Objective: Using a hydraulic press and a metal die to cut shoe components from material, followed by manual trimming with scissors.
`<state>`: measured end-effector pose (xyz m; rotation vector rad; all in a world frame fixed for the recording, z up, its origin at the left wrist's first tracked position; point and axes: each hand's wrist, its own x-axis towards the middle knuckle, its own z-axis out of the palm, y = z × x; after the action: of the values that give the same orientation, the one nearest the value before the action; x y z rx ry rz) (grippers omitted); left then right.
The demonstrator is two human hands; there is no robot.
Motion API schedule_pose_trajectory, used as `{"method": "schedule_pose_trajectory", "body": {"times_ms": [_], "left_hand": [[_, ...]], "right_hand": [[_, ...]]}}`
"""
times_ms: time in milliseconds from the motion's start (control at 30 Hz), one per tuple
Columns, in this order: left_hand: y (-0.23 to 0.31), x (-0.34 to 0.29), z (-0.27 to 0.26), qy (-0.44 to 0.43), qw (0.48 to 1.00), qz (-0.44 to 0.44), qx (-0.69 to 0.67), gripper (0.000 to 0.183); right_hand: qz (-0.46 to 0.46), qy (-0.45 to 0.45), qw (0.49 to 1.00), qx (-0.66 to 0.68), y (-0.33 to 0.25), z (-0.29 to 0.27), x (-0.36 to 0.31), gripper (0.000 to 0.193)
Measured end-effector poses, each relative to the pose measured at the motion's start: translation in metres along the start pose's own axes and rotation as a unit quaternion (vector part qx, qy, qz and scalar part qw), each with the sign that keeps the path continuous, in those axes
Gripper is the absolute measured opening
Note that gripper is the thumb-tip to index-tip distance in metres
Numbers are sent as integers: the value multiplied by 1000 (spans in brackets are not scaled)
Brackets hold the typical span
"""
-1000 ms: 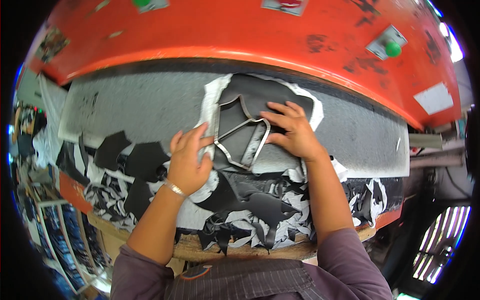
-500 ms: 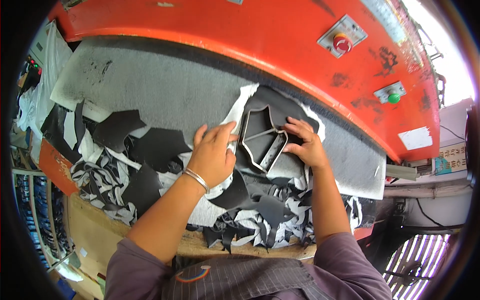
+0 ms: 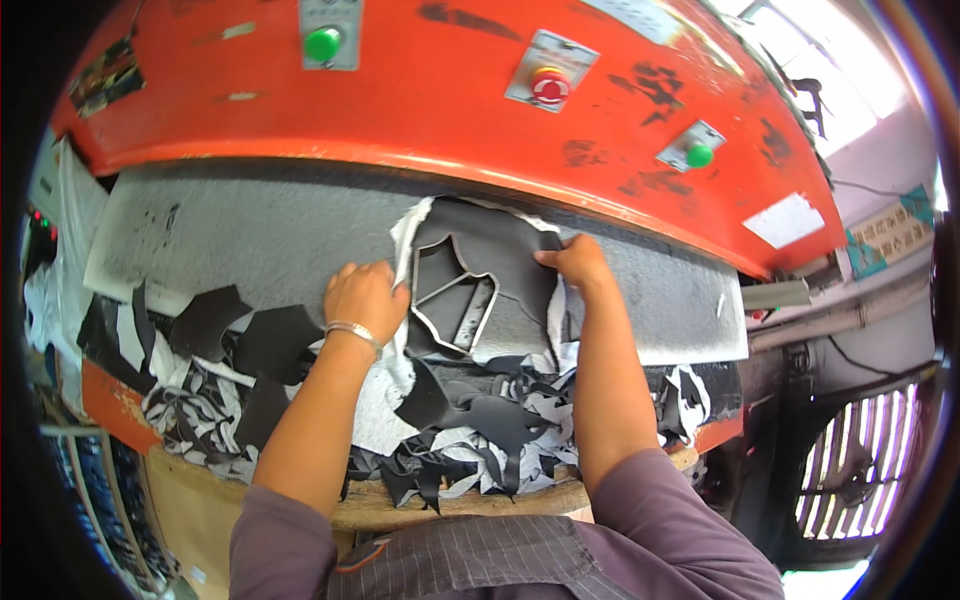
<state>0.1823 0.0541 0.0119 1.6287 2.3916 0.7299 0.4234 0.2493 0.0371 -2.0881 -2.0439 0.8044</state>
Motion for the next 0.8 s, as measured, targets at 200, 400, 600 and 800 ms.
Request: {"method": "schedule_pose_trajectory", "body": {"times_ms": [200,400,600,800], "left_hand": [[4,18,7,55,998,-22,-31,16],[20,7,-12,170,985,37,-13,28],[12,-50,17,85,982,74,-150,60],[2,-56,19,69,981,144,-109,60]], "right_hand": [[-93,97,987,83,2,0,6,42],[-256,212,943,-3,13,11,-24,69],[-417,9,909,-15,14,43,-122,126],[-388,18,921,-35,15,52,-124,122]]}}
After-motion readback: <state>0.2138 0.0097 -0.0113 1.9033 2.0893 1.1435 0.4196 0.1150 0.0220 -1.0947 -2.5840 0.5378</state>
